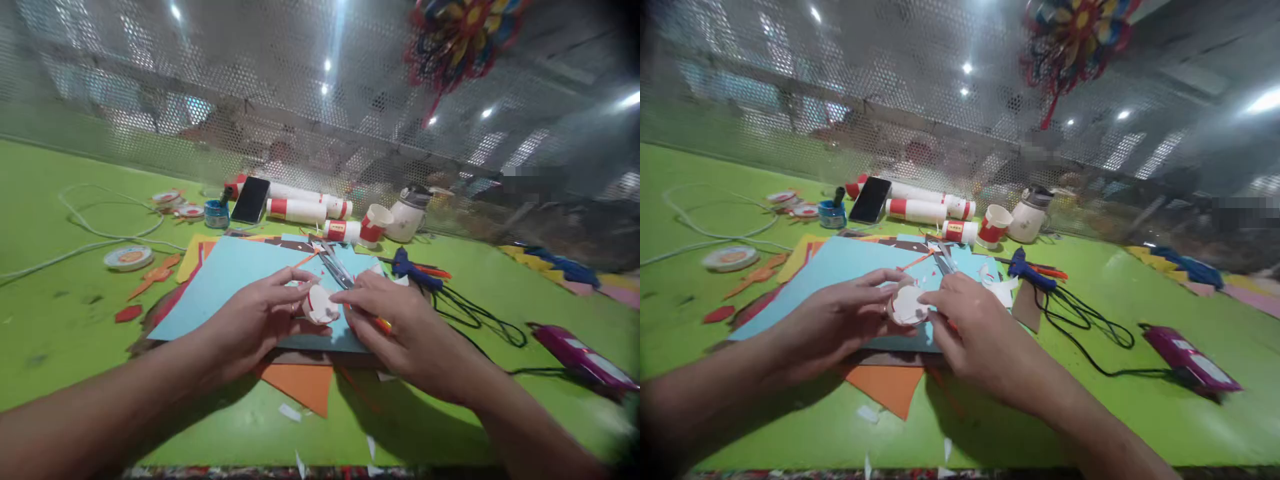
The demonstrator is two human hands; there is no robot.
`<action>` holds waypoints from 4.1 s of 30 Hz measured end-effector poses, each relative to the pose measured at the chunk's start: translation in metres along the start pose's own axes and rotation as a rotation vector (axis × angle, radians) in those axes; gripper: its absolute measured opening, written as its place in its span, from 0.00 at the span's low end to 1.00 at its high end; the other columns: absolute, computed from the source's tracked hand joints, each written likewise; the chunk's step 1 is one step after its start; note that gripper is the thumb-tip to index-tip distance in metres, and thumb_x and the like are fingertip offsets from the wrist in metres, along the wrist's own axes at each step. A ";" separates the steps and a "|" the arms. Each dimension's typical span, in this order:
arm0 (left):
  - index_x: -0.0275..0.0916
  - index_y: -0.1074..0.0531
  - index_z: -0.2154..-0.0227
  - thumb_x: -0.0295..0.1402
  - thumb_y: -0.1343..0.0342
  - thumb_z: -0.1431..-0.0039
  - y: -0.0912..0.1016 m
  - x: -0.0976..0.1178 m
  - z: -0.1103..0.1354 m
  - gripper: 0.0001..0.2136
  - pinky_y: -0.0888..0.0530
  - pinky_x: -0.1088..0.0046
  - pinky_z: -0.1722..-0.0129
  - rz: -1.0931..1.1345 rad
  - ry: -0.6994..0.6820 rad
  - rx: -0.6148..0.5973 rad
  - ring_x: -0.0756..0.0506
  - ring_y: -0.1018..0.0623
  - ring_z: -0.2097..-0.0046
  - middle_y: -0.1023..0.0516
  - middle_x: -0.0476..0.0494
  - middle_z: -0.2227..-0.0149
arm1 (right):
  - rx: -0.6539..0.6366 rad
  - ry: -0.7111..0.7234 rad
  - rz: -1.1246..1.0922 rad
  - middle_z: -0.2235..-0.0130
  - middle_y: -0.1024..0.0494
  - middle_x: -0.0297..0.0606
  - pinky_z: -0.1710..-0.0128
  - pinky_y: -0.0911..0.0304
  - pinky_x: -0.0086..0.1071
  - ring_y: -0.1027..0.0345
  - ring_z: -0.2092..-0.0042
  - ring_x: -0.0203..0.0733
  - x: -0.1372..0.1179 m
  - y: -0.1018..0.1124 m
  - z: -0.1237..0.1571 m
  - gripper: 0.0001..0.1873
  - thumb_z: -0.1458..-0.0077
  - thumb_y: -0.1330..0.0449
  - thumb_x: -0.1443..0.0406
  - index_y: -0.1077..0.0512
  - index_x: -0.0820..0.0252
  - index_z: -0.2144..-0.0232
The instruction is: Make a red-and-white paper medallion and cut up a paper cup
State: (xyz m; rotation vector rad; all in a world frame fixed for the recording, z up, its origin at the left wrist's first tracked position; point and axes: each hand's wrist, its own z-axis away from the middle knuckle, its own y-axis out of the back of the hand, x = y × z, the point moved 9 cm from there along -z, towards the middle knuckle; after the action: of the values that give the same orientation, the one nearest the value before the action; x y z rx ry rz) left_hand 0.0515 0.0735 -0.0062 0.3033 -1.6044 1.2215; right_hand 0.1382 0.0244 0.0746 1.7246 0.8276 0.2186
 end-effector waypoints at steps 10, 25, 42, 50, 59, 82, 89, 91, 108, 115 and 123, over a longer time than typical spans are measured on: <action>0.34 0.33 0.63 0.26 0.50 0.42 -0.004 -0.002 0.003 0.05 0.24 0.62 0.61 0.009 0.029 -0.027 0.45 0.25 0.65 0.28 0.41 0.65 | -0.020 -0.028 0.014 0.70 0.31 0.39 0.67 0.47 0.31 0.39 0.66 0.39 0.007 0.001 -0.002 0.11 0.41 0.48 0.70 0.25 0.64 0.62; 0.31 0.32 0.62 0.28 0.51 0.42 -0.012 -0.015 0.006 0.08 0.25 0.67 0.65 -0.011 0.168 -0.159 0.47 0.25 0.69 0.28 0.38 0.66 | -0.209 0.030 0.145 0.68 0.33 0.37 0.68 0.50 0.32 0.42 0.66 0.39 0.000 -0.015 0.001 0.10 0.41 0.47 0.71 0.25 0.58 0.64; 0.31 0.32 0.62 0.28 0.52 0.41 -0.015 -0.017 0.007 0.08 0.25 0.69 0.67 -0.007 0.197 -0.199 0.48 0.25 0.69 0.28 0.38 0.67 | -0.265 0.061 0.158 0.70 0.35 0.35 0.70 0.51 0.31 0.43 0.67 0.37 -0.015 -0.010 -0.007 0.10 0.43 0.45 0.71 0.24 0.57 0.66; 0.34 0.32 0.65 0.28 0.51 0.41 -0.015 -0.016 0.007 0.04 0.26 0.63 0.63 0.028 0.159 -0.223 0.47 0.26 0.66 0.29 0.40 0.65 | -0.240 0.101 0.167 0.67 0.31 0.37 0.68 0.49 0.31 0.41 0.64 0.38 -0.022 -0.019 -0.011 0.07 0.42 0.44 0.70 0.25 0.59 0.68; 0.34 0.32 0.66 0.28 0.50 0.42 -0.012 -0.017 0.006 0.04 0.26 0.63 0.63 0.019 0.159 -0.199 0.46 0.26 0.65 0.29 0.40 0.65 | -0.212 0.061 0.133 0.70 0.31 0.36 0.69 0.48 0.30 0.39 0.67 0.37 -0.016 -0.021 -0.013 0.08 0.42 0.44 0.69 0.27 0.62 0.72; 0.31 0.29 0.63 0.27 0.51 0.42 -0.013 -0.010 0.008 0.08 0.25 0.64 0.63 -0.002 0.137 -0.167 0.47 0.26 0.69 0.29 0.39 0.67 | -0.016 -0.228 -0.529 0.70 0.23 0.34 0.72 0.38 0.28 0.31 0.69 0.35 0.032 0.000 -0.008 0.06 0.47 0.39 0.67 0.24 0.61 0.66; 0.32 0.29 0.64 0.27 0.52 0.42 -0.014 -0.009 0.007 0.07 0.25 0.63 0.62 0.013 0.121 -0.176 0.47 0.26 0.67 0.29 0.39 0.66 | 0.009 -0.285 -0.586 0.76 0.27 0.33 0.76 0.40 0.26 0.36 0.75 0.31 0.032 -0.003 -0.009 0.06 0.48 0.38 0.65 0.27 0.64 0.72; 0.32 0.29 0.65 0.28 0.51 0.42 -0.013 -0.007 0.007 0.07 0.25 0.63 0.61 0.007 0.115 -0.167 0.47 0.26 0.67 0.29 0.39 0.66 | 0.015 -0.289 -0.584 0.77 0.27 0.34 0.77 0.41 0.26 0.36 0.75 0.32 0.032 -0.003 -0.008 0.07 0.48 0.38 0.64 0.27 0.64 0.73; 0.31 0.28 0.65 0.28 0.51 0.41 -0.014 -0.005 0.007 0.07 0.25 0.64 0.62 -0.023 0.099 -0.167 0.47 0.27 0.67 0.29 0.39 0.65 | -0.045 -0.336 -0.820 0.77 0.26 0.33 0.78 0.38 0.26 0.35 0.77 0.30 0.040 -0.013 -0.006 0.07 0.45 0.40 0.65 0.32 0.63 0.72; 0.32 0.29 0.65 0.28 0.49 0.42 -0.014 -0.002 0.008 0.06 0.25 0.64 0.62 -0.001 0.085 -0.166 0.47 0.28 0.65 0.30 0.40 0.65 | -0.043 -0.333 -0.785 0.74 0.24 0.34 0.74 0.35 0.26 0.31 0.74 0.32 0.042 -0.009 -0.006 0.02 0.48 0.38 0.69 0.28 0.63 0.71; 0.33 0.30 0.67 0.28 0.49 0.42 -0.011 -0.002 0.007 0.05 0.25 0.63 0.61 0.023 0.074 -0.160 0.47 0.28 0.64 0.31 0.41 0.64 | -0.023 -0.261 -0.727 0.72 0.24 0.34 0.71 0.33 0.27 0.30 0.71 0.33 0.044 -0.002 -0.006 0.09 0.46 0.40 0.68 0.28 0.61 0.61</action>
State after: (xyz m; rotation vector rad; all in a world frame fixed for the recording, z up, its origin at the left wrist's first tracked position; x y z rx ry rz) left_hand 0.0566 0.0622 -0.0012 0.1362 -1.6343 1.1014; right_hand 0.1665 0.0566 0.0631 1.2933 1.1831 -0.4741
